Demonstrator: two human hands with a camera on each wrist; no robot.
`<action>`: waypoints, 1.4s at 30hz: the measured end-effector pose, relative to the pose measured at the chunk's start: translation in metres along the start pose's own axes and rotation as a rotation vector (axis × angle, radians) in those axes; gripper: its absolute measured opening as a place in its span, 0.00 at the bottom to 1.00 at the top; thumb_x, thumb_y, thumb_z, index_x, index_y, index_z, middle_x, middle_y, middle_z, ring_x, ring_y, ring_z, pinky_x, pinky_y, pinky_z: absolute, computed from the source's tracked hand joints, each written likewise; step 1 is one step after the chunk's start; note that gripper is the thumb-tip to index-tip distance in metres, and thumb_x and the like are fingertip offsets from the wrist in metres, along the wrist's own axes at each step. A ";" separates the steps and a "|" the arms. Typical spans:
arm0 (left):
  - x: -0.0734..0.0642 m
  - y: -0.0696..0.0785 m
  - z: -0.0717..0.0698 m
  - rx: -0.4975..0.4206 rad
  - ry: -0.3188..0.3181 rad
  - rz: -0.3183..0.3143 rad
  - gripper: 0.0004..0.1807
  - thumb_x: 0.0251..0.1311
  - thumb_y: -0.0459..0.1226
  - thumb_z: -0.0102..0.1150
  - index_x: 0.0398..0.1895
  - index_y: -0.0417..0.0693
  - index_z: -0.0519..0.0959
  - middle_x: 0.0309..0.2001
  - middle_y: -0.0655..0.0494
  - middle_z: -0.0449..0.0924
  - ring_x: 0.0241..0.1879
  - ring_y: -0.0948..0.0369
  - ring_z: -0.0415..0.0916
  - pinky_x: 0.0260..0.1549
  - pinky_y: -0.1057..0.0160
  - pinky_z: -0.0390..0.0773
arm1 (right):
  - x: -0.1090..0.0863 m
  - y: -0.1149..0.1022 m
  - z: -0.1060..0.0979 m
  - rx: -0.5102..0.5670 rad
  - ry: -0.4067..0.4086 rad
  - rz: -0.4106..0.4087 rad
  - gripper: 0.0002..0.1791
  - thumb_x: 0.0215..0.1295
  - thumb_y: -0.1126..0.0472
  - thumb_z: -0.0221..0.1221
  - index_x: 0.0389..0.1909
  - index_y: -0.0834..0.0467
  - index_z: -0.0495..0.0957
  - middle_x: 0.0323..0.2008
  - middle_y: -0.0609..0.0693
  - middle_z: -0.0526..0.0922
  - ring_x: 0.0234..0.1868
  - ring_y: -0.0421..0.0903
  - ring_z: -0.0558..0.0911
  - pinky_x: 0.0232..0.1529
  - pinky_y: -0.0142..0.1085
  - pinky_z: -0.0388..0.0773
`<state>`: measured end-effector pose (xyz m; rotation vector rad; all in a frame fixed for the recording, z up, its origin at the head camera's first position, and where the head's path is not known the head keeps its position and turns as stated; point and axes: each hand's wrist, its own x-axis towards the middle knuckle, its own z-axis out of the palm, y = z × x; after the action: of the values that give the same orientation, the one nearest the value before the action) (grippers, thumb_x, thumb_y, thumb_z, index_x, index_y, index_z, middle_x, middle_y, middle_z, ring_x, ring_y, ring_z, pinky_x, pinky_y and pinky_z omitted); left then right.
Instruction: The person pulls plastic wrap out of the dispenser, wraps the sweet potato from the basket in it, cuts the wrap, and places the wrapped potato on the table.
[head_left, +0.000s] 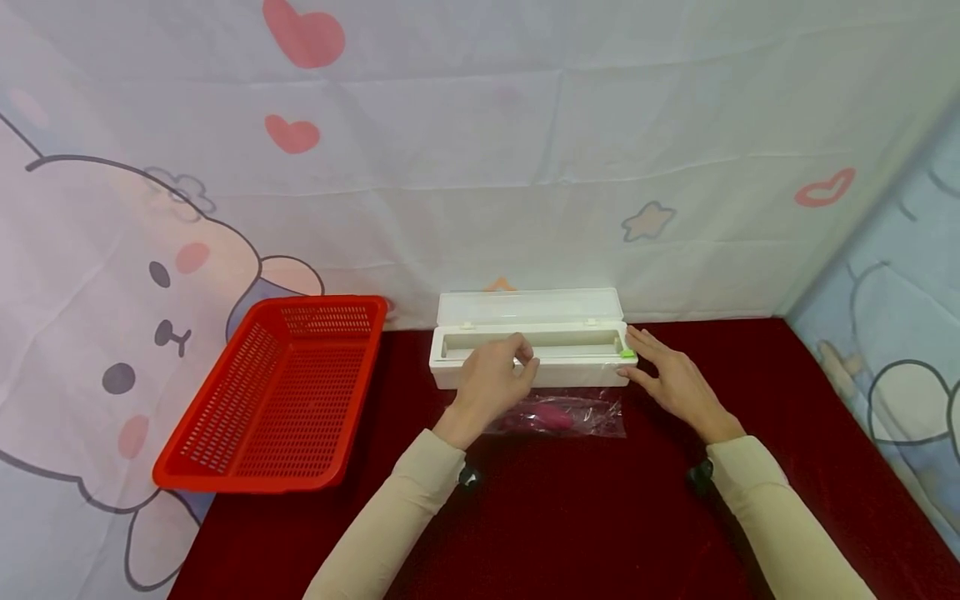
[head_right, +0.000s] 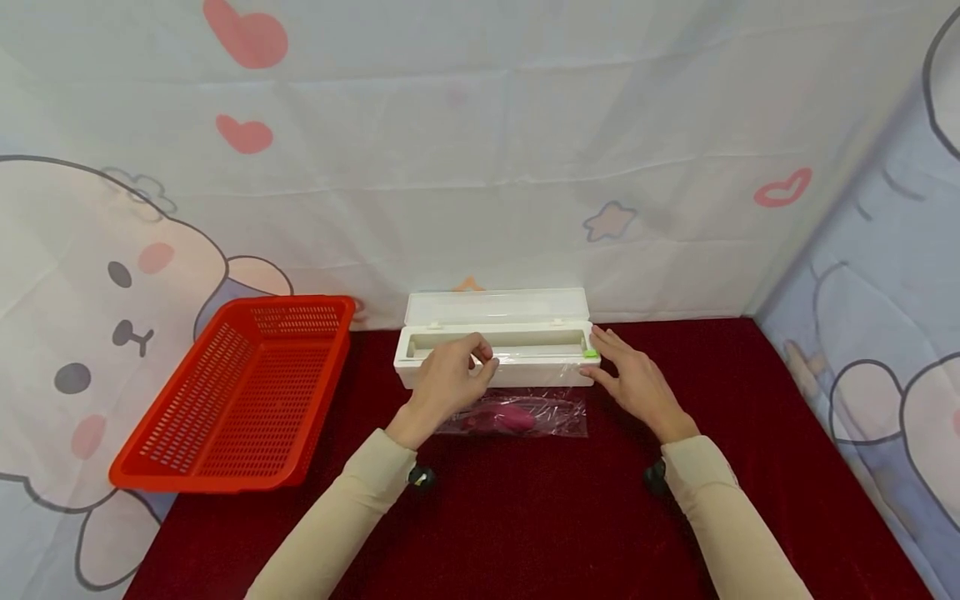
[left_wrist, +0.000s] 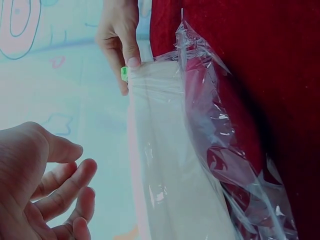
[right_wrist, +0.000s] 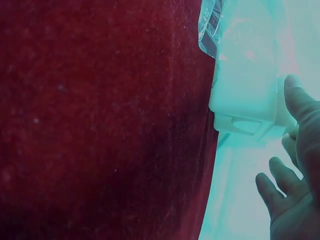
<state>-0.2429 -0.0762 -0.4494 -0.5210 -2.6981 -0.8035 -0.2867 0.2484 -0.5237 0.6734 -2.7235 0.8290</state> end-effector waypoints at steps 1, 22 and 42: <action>0.001 0.001 0.000 -0.003 0.002 0.001 0.05 0.71 0.41 0.65 0.39 0.50 0.85 0.38 0.58 0.91 0.22 0.66 0.70 0.20 0.68 0.69 | 0.000 0.000 0.000 0.000 0.002 -0.003 0.39 0.72 0.52 0.68 0.79 0.61 0.67 0.79 0.61 0.67 0.78 0.66 0.68 0.69 0.63 0.73; 0.031 0.027 0.015 0.067 -0.054 0.083 0.08 0.71 0.42 0.65 0.45 0.50 0.87 0.44 0.58 0.92 0.36 0.57 0.86 0.33 0.61 0.83 | 0.002 0.009 0.007 -0.013 0.059 -0.064 0.37 0.71 0.55 0.70 0.76 0.62 0.70 0.76 0.61 0.71 0.59 0.65 0.85 0.56 0.58 0.84; 0.066 0.055 0.048 0.181 -0.171 0.231 0.18 0.74 0.44 0.63 0.61 0.49 0.86 0.56 0.54 0.90 0.54 0.55 0.88 0.57 0.59 0.84 | 0.001 0.009 0.008 -0.036 0.063 -0.065 0.38 0.71 0.54 0.70 0.78 0.59 0.70 0.76 0.57 0.72 0.25 0.41 0.75 0.39 0.43 0.84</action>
<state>-0.2868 0.0113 -0.4392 -0.8721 -2.7582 -0.4680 -0.2929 0.2503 -0.5339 0.7117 -2.6397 0.7713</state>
